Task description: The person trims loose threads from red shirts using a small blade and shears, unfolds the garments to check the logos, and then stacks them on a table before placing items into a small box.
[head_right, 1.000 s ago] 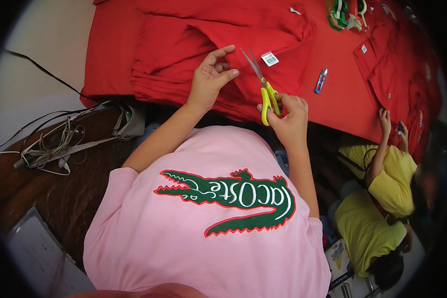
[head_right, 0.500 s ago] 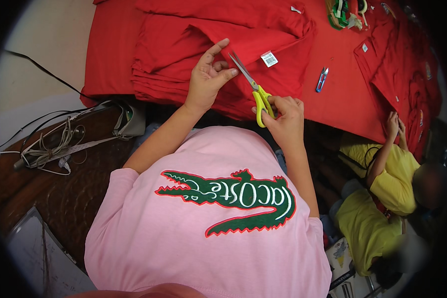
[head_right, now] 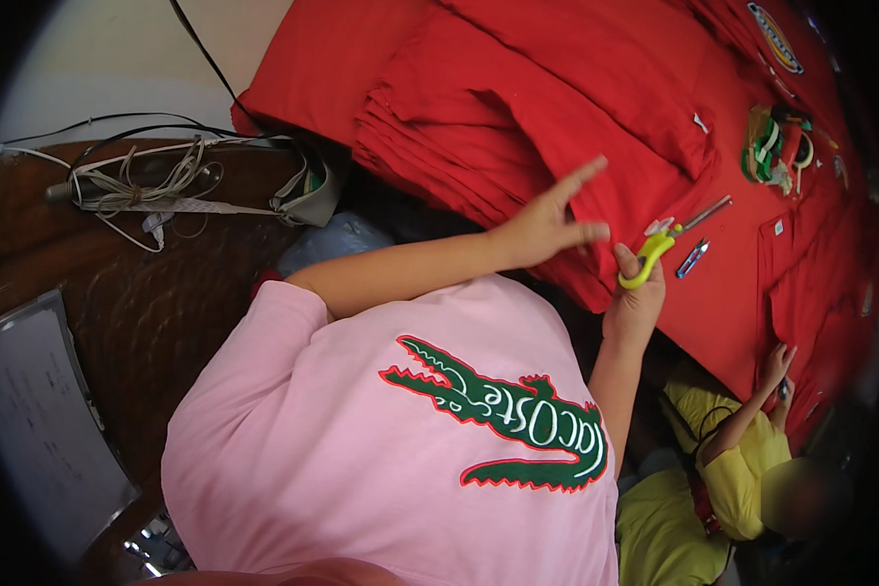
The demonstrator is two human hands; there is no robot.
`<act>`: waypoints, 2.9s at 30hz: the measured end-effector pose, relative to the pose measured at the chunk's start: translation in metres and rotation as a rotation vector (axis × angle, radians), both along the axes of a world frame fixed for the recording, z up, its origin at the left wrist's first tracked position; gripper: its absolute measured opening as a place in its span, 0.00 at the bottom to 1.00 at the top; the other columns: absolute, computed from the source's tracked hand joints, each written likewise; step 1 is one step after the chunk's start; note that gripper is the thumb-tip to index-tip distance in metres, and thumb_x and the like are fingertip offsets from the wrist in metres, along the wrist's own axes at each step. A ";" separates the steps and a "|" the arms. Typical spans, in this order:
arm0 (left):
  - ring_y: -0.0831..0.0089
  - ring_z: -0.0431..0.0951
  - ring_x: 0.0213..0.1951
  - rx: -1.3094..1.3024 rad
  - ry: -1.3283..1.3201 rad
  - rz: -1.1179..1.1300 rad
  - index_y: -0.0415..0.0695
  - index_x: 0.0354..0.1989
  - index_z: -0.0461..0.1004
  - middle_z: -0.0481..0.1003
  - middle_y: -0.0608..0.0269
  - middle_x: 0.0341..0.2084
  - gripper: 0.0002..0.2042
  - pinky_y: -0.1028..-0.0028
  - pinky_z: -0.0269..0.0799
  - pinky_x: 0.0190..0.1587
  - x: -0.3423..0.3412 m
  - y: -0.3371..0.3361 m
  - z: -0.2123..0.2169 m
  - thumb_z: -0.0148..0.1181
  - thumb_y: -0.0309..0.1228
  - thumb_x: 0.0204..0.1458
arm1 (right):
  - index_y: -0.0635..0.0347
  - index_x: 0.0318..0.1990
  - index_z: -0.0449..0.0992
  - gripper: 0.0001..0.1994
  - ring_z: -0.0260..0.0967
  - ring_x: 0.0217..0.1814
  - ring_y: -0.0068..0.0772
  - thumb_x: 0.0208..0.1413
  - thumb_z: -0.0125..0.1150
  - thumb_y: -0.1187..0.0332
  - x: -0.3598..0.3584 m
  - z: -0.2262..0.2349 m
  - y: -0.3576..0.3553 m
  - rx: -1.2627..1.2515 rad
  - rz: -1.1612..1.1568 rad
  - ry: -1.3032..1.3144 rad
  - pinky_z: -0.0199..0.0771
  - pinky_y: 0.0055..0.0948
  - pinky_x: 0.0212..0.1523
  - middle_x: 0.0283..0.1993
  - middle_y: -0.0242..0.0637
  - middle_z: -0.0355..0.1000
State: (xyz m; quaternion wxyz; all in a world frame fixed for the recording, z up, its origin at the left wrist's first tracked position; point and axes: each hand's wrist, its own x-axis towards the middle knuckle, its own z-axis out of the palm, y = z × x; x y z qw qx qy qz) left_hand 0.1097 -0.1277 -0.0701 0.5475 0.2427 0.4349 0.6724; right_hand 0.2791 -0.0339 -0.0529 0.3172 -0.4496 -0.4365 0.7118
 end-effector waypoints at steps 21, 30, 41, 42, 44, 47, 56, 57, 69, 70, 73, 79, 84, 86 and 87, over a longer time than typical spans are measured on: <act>0.50 0.62 0.68 0.102 -0.218 1.136 0.36 0.70 0.61 0.57 0.42 0.69 0.41 0.53 0.54 0.73 -0.220 -0.126 -0.085 0.47 0.63 0.62 | 0.52 0.45 0.76 0.13 0.69 0.32 0.13 0.56 0.74 0.67 0.123 -0.068 0.029 -0.039 0.008 -0.463 0.70 0.17 0.32 0.36 0.22 0.75; 0.53 0.67 0.64 0.105 -0.222 1.177 0.35 0.65 0.67 0.65 0.45 0.63 0.37 0.54 0.60 0.70 -0.228 -0.130 -0.090 0.47 0.60 0.63 | 0.55 0.43 0.77 0.11 0.65 0.26 0.13 0.56 0.74 0.69 0.111 -0.061 0.019 0.005 0.001 -0.506 0.64 0.17 0.28 0.30 0.22 0.71; 0.65 0.82 0.37 0.051 0.053 0.853 0.37 0.48 0.78 0.80 0.59 0.35 0.13 0.66 0.80 0.47 -0.297 -0.059 0.016 0.59 0.34 0.62 | 0.54 0.48 0.77 0.15 0.72 0.42 0.24 0.58 0.72 0.62 0.046 0.036 0.083 -0.004 -0.135 0.148 0.72 0.28 0.44 0.40 0.26 0.74; 0.66 0.82 0.38 0.221 0.161 0.843 0.36 0.47 0.79 0.80 0.60 0.35 0.12 0.68 0.80 0.46 -0.295 -0.039 0.047 0.59 0.33 0.62 | 0.53 0.50 0.76 0.15 0.73 0.46 0.25 0.59 0.71 0.63 0.047 0.036 0.110 0.093 -0.073 0.343 0.72 0.29 0.46 0.43 0.27 0.75; 0.70 0.81 0.40 0.374 0.412 0.906 0.35 0.51 0.77 0.80 0.59 0.37 0.15 0.70 0.80 0.44 -0.268 0.000 0.097 0.56 0.34 0.65 | 0.53 0.52 0.75 0.14 0.74 0.52 0.28 0.60 0.69 0.66 0.048 0.042 0.141 0.213 -0.080 0.498 0.72 0.30 0.49 0.47 0.29 0.77; 0.73 0.80 0.43 0.267 0.776 0.876 0.34 0.56 0.75 0.80 0.58 0.39 0.18 0.71 0.79 0.43 -0.218 0.026 0.124 0.53 0.36 0.67 | 0.54 0.52 0.73 0.14 0.75 0.54 0.29 0.61 0.68 0.70 0.053 0.053 0.140 0.300 -0.253 0.339 0.74 0.30 0.49 0.50 0.33 0.78; 0.75 0.80 0.37 -0.064 1.216 -0.027 0.44 0.47 0.84 0.81 0.63 0.35 0.10 0.72 0.76 0.45 -0.117 -0.051 -0.013 0.67 0.26 0.57 | 0.59 0.45 0.76 0.12 0.77 0.38 0.23 0.60 0.72 0.66 0.115 -0.045 0.030 0.078 -0.371 -0.165 0.73 0.21 0.39 0.38 0.34 0.80; 0.76 0.78 0.35 -0.077 1.306 -0.063 0.45 0.46 0.84 0.80 0.63 0.33 0.09 0.72 0.75 0.42 -0.103 -0.052 -0.014 0.67 0.26 0.56 | 0.58 0.45 0.76 0.13 0.78 0.37 0.24 0.60 0.72 0.65 0.119 -0.047 0.023 -0.008 -0.371 -0.199 0.74 0.21 0.38 0.37 0.34 0.80; 0.63 0.83 0.44 -0.099 0.390 0.477 0.40 0.54 0.68 0.79 0.48 0.44 0.11 0.66 0.81 0.48 -0.158 0.009 -0.013 0.56 0.29 0.67 | 0.61 0.42 0.77 0.11 0.76 0.37 0.21 0.63 0.69 0.62 0.093 -0.007 0.041 0.121 -0.164 -0.228 0.70 0.22 0.37 0.32 0.30 0.77; 0.58 0.83 0.48 -0.047 0.304 0.582 0.39 0.56 0.65 0.78 0.45 0.46 0.13 0.64 0.82 0.50 -0.160 0.017 -0.016 0.55 0.29 0.68 | 0.61 0.42 0.77 0.11 0.75 0.36 0.20 0.63 0.69 0.63 0.091 -0.006 0.037 0.136 -0.117 -0.258 0.69 0.21 0.37 0.32 0.30 0.76; 0.51 0.79 0.56 -0.246 -0.102 0.388 0.40 0.57 0.64 0.74 0.41 0.54 0.15 0.57 0.78 0.59 -0.137 0.018 -0.045 0.56 0.25 0.64 | 0.63 0.40 0.78 0.11 0.74 0.34 0.18 0.64 0.68 0.64 0.084 -0.010 0.020 0.113 0.056 -0.294 0.69 0.21 0.36 0.31 0.31 0.76; 0.65 0.77 0.55 -0.326 -0.176 0.109 0.37 0.56 0.70 0.76 0.52 0.51 0.15 0.65 0.73 0.61 -0.021 0.029 -0.057 0.58 0.24 0.62 | 0.67 0.39 0.79 0.10 0.67 0.27 0.14 0.60 0.72 0.68 0.065 -0.031 0.000 0.125 0.168 -0.401 0.65 0.19 0.30 0.25 0.26 0.73; 0.80 0.75 0.45 -0.241 0.016 0.142 0.37 0.58 0.73 0.76 0.61 0.47 0.20 0.78 0.74 0.52 -0.009 0.057 -0.071 0.65 0.19 0.57 | 0.65 0.40 0.81 0.10 0.62 0.24 0.19 0.55 0.72 0.68 0.049 -0.013 0.004 0.377 0.269 -0.603 0.63 0.24 0.29 0.23 0.29 0.70; 0.80 0.76 0.45 -0.166 -0.014 0.162 0.37 0.60 0.73 0.76 0.61 0.47 0.22 0.79 0.75 0.50 -0.011 0.059 -0.063 0.64 0.15 0.55 | 0.63 0.40 0.81 0.12 0.64 0.23 0.25 0.52 0.72 0.66 0.046 -0.006 0.007 0.500 0.281 -0.689 0.66 0.29 0.29 0.22 0.33 0.70; 0.80 0.76 0.46 -0.119 0.046 0.157 0.36 0.61 0.72 0.75 0.61 0.49 0.23 0.79 0.76 0.50 -0.013 0.058 -0.058 0.64 0.14 0.55 | 0.63 0.41 0.81 0.14 0.66 0.24 0.29 0.51 0.73 0.64 0.044 0.003 0.008 0.561 0.295 -0.754 0.67 0.31 0.30 0.23 0.35 0.70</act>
